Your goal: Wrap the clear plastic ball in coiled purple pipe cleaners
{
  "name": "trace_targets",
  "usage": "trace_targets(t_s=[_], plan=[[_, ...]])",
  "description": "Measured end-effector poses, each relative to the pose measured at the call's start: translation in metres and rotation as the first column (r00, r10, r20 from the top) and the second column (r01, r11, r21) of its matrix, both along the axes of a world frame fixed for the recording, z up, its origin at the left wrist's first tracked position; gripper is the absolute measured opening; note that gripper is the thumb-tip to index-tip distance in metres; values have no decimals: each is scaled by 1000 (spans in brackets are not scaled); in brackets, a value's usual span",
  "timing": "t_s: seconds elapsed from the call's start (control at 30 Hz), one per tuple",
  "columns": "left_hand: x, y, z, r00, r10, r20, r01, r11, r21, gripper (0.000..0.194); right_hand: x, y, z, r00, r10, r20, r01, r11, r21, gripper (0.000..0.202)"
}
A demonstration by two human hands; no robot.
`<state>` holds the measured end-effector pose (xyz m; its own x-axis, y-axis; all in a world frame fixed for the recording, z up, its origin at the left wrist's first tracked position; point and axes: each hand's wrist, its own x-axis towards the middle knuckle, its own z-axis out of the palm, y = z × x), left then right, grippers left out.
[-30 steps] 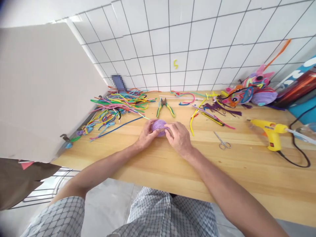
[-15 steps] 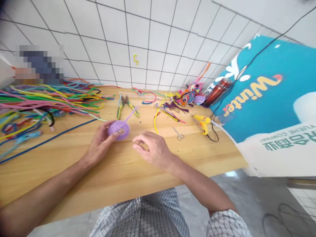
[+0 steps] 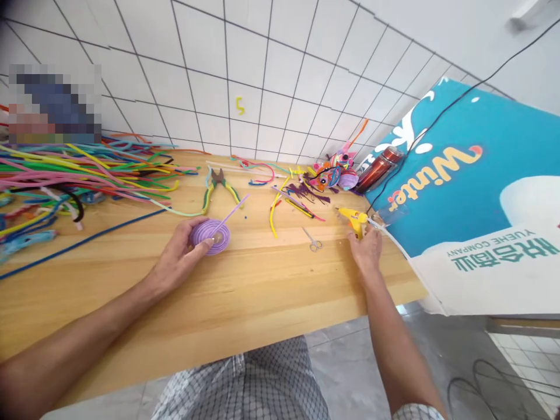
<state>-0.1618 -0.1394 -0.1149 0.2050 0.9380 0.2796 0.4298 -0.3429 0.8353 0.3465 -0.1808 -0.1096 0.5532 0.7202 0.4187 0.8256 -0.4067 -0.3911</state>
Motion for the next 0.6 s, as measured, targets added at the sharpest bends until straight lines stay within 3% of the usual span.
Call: trace_targets(t_s=[0.13, 0.27, 0.4, 0.47, 0.6], plan=[[3, -4, 7, 997, -66, 46, 64, 997, 47, 47, -6, 17, 26, 997, -10, -79, 3, 996, -85, 25], [3, -1, 7, 986, -164, 34, 160, 983, 87, 46, -36, 26, 53, 985, 123, -119, -129, 990, -47, 22], [1, 3, 3, 987, -154, 36, 149, 983, 105, 46, -104, 29, 68, 911, 305, -279, -303, 952, 51, 21], [1, 4, 2, 985, -160, 59, 153, 982, 114, 42, -147, 28, 71, 858, 387, -339, -419, 908, -26, 25], [0, 7, 0, 974, -186, 131, 169, 976, 134, 34, -215, 30, 71, 878, 422, -226, -449, 889, -86, 51]])
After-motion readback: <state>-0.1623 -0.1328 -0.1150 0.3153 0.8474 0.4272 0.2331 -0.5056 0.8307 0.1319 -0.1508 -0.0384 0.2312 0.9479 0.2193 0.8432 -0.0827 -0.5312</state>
